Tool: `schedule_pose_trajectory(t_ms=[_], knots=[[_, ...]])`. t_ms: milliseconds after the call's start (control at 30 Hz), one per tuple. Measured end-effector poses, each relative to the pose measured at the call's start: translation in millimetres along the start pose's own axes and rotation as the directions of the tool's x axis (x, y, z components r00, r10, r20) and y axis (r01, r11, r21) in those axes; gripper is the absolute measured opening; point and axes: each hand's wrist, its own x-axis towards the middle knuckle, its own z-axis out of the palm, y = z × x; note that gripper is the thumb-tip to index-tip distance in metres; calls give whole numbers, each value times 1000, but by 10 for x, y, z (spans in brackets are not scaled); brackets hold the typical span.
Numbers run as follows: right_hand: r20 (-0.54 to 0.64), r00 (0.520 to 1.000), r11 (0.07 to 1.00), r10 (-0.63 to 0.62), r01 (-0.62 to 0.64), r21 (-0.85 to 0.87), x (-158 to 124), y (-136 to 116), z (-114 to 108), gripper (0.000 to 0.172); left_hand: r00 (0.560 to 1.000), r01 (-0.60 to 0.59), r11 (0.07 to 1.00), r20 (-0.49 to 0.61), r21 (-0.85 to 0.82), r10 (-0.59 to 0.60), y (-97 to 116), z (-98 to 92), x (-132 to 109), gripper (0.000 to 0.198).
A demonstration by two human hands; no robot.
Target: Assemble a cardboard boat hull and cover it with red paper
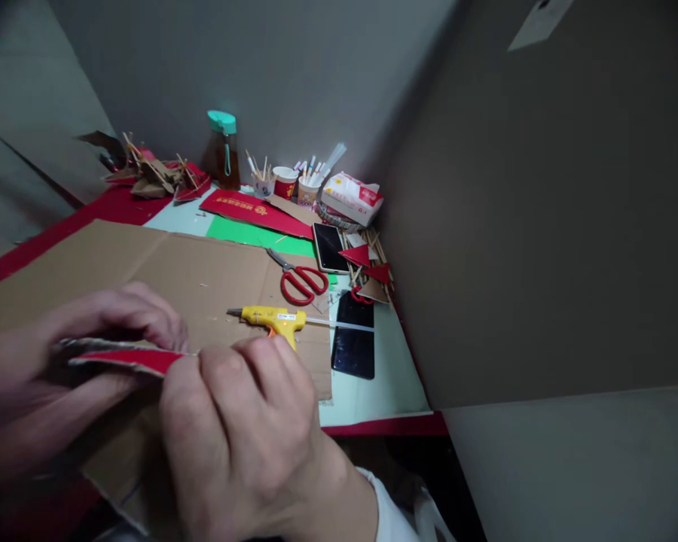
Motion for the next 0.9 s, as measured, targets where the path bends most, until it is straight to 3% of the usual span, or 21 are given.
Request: schedule_pose_trajectory(t_ms=[167,233,367,567,767,900], knots=[[-50,996,997,69,-67,33,121,135,48,19,986,-48,985,149,-166,74,-35,-93,270,15],[-67,995,997,77,-75,36,186,174,36,15,980,-81,976,162,-204,115,-35,-116,355,17],[-71,988,990,138,-134,53,291,237,32,11,995,-77,970,51,-229,91,-15,-126,451,22],[-73,974,976,216,-213,44,360,263,84,12,990,-87,995,-114,-41,82,-35,-183,456,23],[-21,966,965,259,-258,45,383,180,106,10,995,-47,999,-87,21,48,-90,-196,410,20],[23,969,968,247,-248,35,347,143,116,9,991,-27,1000,-132,-5,26,-119,-152,311,15]])
